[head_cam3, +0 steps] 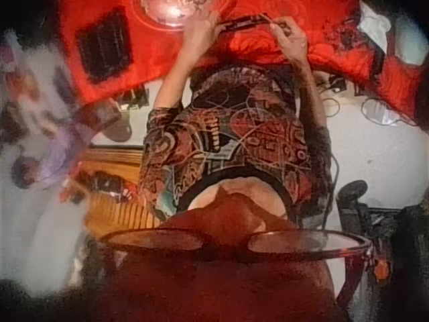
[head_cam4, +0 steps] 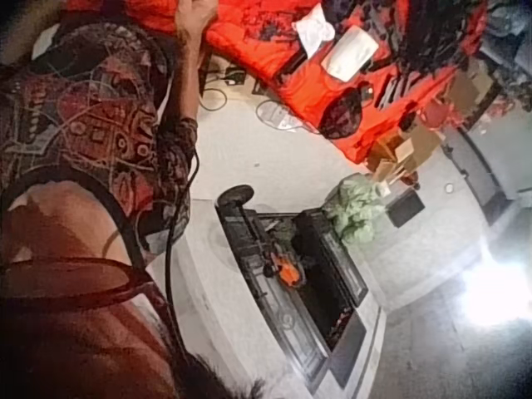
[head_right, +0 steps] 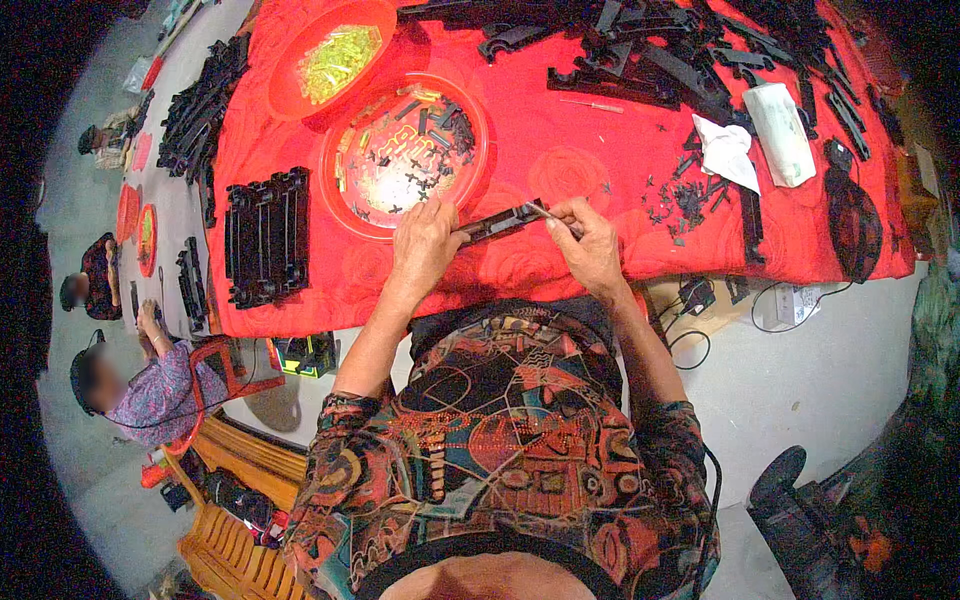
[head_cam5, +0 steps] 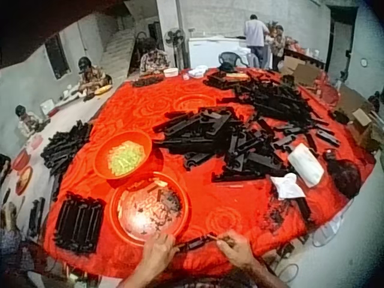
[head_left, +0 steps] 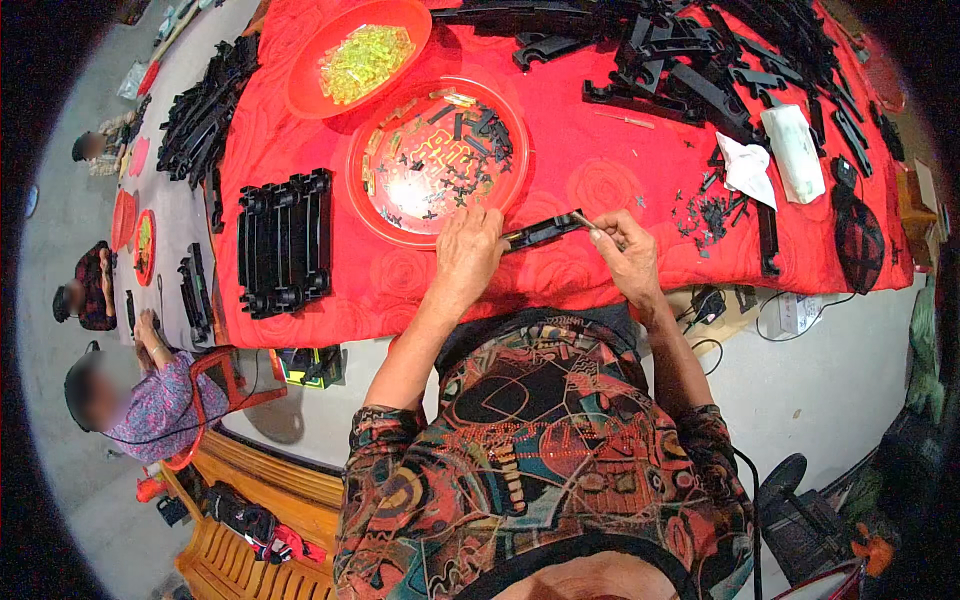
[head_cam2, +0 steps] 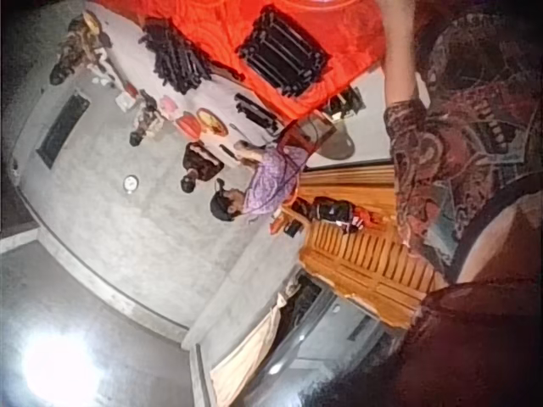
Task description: Assembling small black plastic mechanical components at a work table.
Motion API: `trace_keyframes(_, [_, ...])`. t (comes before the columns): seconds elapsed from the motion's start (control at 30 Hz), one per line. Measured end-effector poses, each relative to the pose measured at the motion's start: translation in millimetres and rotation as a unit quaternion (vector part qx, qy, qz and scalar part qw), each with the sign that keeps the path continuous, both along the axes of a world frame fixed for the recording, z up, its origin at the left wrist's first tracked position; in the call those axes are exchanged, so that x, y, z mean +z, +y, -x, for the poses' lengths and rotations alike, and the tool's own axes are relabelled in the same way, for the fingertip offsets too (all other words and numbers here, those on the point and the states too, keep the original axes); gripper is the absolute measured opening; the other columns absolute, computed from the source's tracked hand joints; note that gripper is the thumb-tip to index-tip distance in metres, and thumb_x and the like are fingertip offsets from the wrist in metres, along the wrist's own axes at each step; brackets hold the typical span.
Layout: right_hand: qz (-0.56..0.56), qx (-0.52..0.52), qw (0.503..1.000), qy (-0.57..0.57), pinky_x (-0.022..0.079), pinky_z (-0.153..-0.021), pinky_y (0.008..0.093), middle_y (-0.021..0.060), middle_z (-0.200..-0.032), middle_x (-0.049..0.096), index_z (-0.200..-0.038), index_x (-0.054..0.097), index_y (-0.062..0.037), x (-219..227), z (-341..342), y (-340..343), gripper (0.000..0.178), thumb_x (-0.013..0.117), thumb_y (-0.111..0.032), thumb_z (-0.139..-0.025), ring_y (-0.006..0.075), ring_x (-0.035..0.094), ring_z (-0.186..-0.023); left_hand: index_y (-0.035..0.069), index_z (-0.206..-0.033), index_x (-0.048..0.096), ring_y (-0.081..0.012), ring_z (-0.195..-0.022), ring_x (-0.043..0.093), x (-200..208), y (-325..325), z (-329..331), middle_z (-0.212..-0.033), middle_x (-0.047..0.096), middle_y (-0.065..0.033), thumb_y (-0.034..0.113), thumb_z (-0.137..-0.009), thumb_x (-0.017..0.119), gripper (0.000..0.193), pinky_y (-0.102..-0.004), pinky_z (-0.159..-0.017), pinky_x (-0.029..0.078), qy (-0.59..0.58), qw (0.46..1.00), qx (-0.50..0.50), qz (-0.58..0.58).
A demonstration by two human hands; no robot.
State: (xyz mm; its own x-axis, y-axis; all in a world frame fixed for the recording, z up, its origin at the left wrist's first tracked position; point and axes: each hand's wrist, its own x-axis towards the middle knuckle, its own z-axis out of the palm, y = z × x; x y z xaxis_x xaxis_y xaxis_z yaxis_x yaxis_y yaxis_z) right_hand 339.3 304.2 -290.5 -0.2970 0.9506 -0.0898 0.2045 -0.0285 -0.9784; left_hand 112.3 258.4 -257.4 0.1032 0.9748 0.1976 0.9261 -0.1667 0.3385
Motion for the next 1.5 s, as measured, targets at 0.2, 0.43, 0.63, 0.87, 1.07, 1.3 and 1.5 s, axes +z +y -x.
trace_keyframes(0.2, [0.020, 0.007, 1.000, 0.010, 0.038, -0.053, 0.0205, -0.0027, -0.068, 0.051, -0.089, 0.055, -0.0012, -0.3, 1.9, -7.5, 0.007, 0.058, -0.005, -0.084, 0.0030, 0.046, -0.062, 0.005, -0.074, 0.051, -0.0303, -0.074, 0.055, -6.0, -0.5, -3.6, -0.075, 0.053, -0.0124, 0.018, -0.059, 0.076, 0.032, -0.0422, -0.066, 0.044, 0.026, 0.994, 0.080, 0.073])
trace_keyframes(0.43, [-0.014, 0.033, 0.999, -0.007, 0.043, -0.058, 0.0237, 0.0010, -0.072, 0.055, -0.091, 0.055, -0.0003, 8.5, 6.5, -7.1, 0.009, 0.058, -0.005, -0.084, 0.0065, 0.050, -0.066, 0.006, -0.075, 0.052, -0.0300, -0.075, 0.054, -6.9, -12.5, -1.6, -0.075, 0.052, -0.0114, 0.019, -0.062, 0.074, 0.029, -0.0421, -0.064, 0.041, 0.008, 0.998, 0.061, 0.002])
trace_keyframes(0.63, [0.028, -0.007, 0.989, -0.146, 0.047, -0.062, 0.0296, 0.0074, -0.078, 0.059, -0.106, 0.055, -0.0029, 19.2, 17.0, 0.7, 0.030, 0.063, -0.009, -0.079, 0.0136, 0.054, -0.067, 0.007, -0.075, 0.054, -0.0286, -0.077, 0.050, -11.6, -21.4, -4.8, -0.077, 0.049, -0.0092, 0.014, -0.067, 0.069, 0.019, -0.0409, -0.065, 0.039, 0.020, 0.998, 0.060, -0.031])
trace_keyframes(0.87, [-0.229, 0.145, 0.926, -0.262, 0.046, -0.064, 0.0406, 0.0111, -0.078, 0.055, -0.104, 0.057, -0.0114, 11.8, 16.8, 27.0, 0.032, 0.066, -0.017, -0.074, 0.0295, 0.057, -0.073, 0.005, -0.079, 0.053, -0.0286, -0.081, 0.051, -13.3, -28.0, -10.8, -0.082, 0.051, -0.0097, 0.013, -0.069, 0.068, 0.020, -0.0409, -0.068, 0.041, 0.002, 0.998, 0.056, -0.031])
trace_keyframes(1.07, [-0.249, 0.141, 0.926, -0.247, 0.046, -0.059, 0.0391, 0.0098, -0.074, 0.052, -0.093, 0.060, -0.0107, 0.5, 16.2, 29.8, 0.021, 0.066, -0.017, -0.074, 0.0279, 0.057, -0.070, 0.003, -0.084, 0.055, -0.0314, -0.083, 0.052, -15.1, -31.4, -17.0, -0.082, 0.053, -0.0124, 0.010, -0.072, 0.067, 0.018, -0.0417, -0.074, 0.042, -0.023, 0.994, 0.097, 0.034])
trace_keyframes(1.3, [-0.312, 0.120, 0.919, -0.210, 0.046, -0.058, 0.0353, 0.0078, -0.072, 0.051, -0.092, 0.062, -0.0100, -0.2, 10.1, 24.7, 0.023, 0.070, -0.015, -0.071, 0.0236, 0.056, -0.066, 0.003, -0.086, 0.056, -0.0309, -0.084, 0.051, -15.7, -35.7, -19.3, -0.084, 0.053, -0.0119, 0.012, -0.071, 0.069, 0.022, -0.0408, -0.072, 0.042, -0.055, 0.994, 0.091, 0.023])
trace_keyframes(1.5, [-0.245, 0.234, 0.920, -0.198, 0.046, -0.063, 0.0393, 0.0105, -0.080, 0.052, -0.094, 0.059, -0.0072, 38.3, 14.0, 30.0, 0.038, 0.074, -0.020, -0.061, 0.0291, 0.057, -0.075, 0.002, -0.087, 0.054, -0.0315, -0.083, 0.050, -17.0, -42.0, -20.3, -0.084, 0.051, -0.0128, 0.008, -0.070, 0.069, 0.024, -0.0416, -0.072, 0.041, -0.075, 0.995, 0.049, 0.050])
